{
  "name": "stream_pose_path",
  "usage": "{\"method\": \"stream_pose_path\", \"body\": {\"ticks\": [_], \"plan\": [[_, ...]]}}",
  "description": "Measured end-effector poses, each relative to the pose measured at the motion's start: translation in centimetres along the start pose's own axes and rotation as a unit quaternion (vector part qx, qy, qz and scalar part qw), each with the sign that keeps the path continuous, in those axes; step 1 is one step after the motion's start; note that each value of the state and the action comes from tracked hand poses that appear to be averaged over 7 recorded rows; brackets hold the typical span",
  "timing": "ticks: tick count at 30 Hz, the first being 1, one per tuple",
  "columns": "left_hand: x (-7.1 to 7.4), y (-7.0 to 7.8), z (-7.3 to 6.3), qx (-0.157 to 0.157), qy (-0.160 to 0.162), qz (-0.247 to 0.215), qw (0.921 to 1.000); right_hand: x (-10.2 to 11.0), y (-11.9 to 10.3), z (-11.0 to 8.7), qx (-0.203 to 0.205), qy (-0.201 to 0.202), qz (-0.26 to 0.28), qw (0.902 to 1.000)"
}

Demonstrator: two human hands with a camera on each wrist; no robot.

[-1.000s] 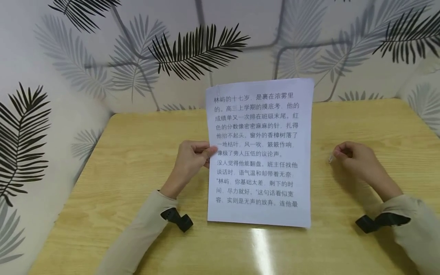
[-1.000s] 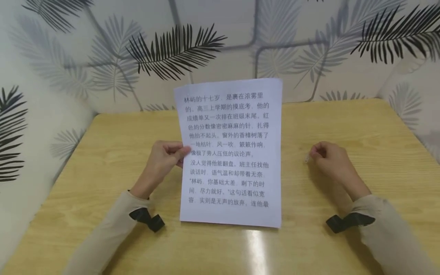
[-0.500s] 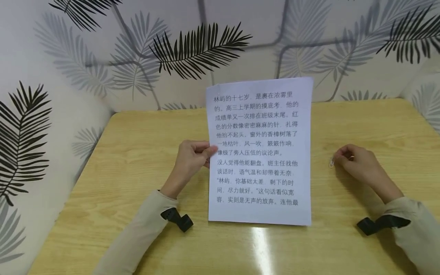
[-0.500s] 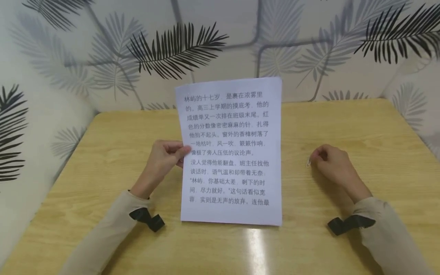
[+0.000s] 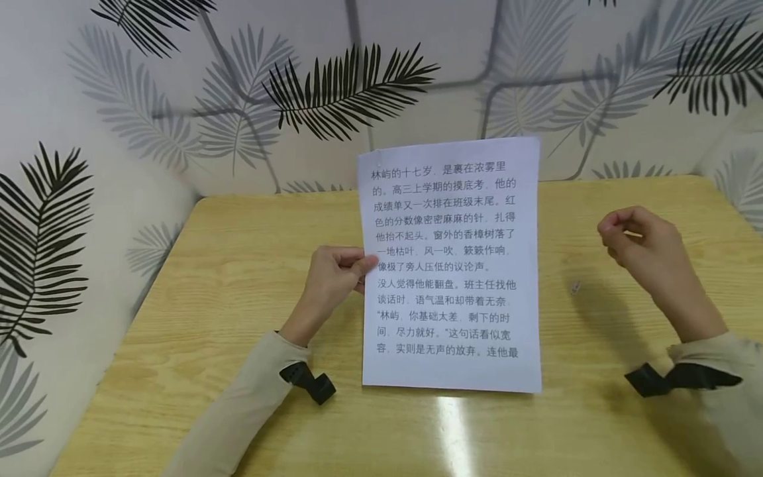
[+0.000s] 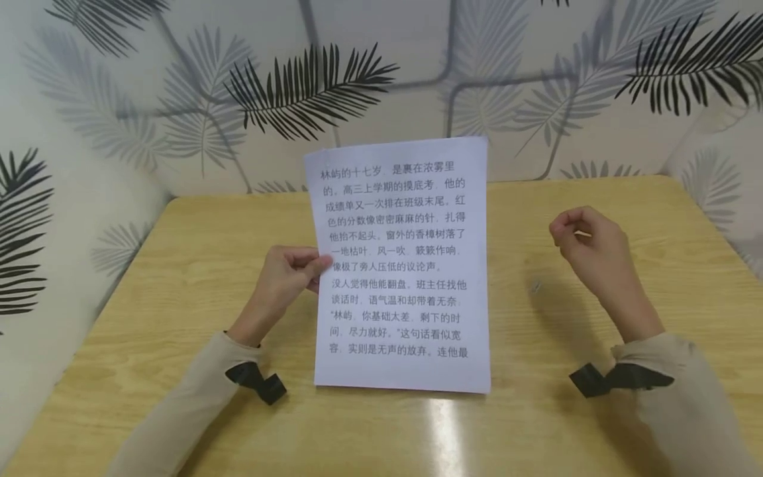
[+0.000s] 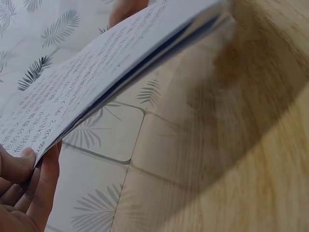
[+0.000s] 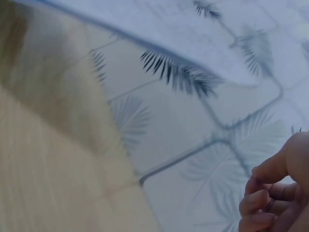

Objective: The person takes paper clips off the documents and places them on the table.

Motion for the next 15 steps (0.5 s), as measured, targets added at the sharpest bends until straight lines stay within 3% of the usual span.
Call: {"method": "stream_pose_path", "body": {"ticks": [4,9,15], "plan": [[0.0,0.0,0.0,-0.01,-0.002,0.002,0.9999,0.6,-3.4,-0.2,0.044,0.062,0.059,0.9953],[0.2,-0.2,0.1,-0.015,-0.001,0.002,0.9999,0.3,-7.6,-0.3,0.128,0.12,0.102,0.9792],[-0.1,-0.2,0.1,-0.012,-0.005,-0.003,0.9999,-0.3,-11.6,-0.5,0.195,0.155,0.055,0.9669]]}}
Point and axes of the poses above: each hand's wrist, its own z-axis towards the middle knuckle, its own x-axis out of the back of the hand, y = z × x, the point moved 5 cm from there along z, towards the middle knuckle, and after that the axes turned 6 degrees about -z, right-handed, at the moved point
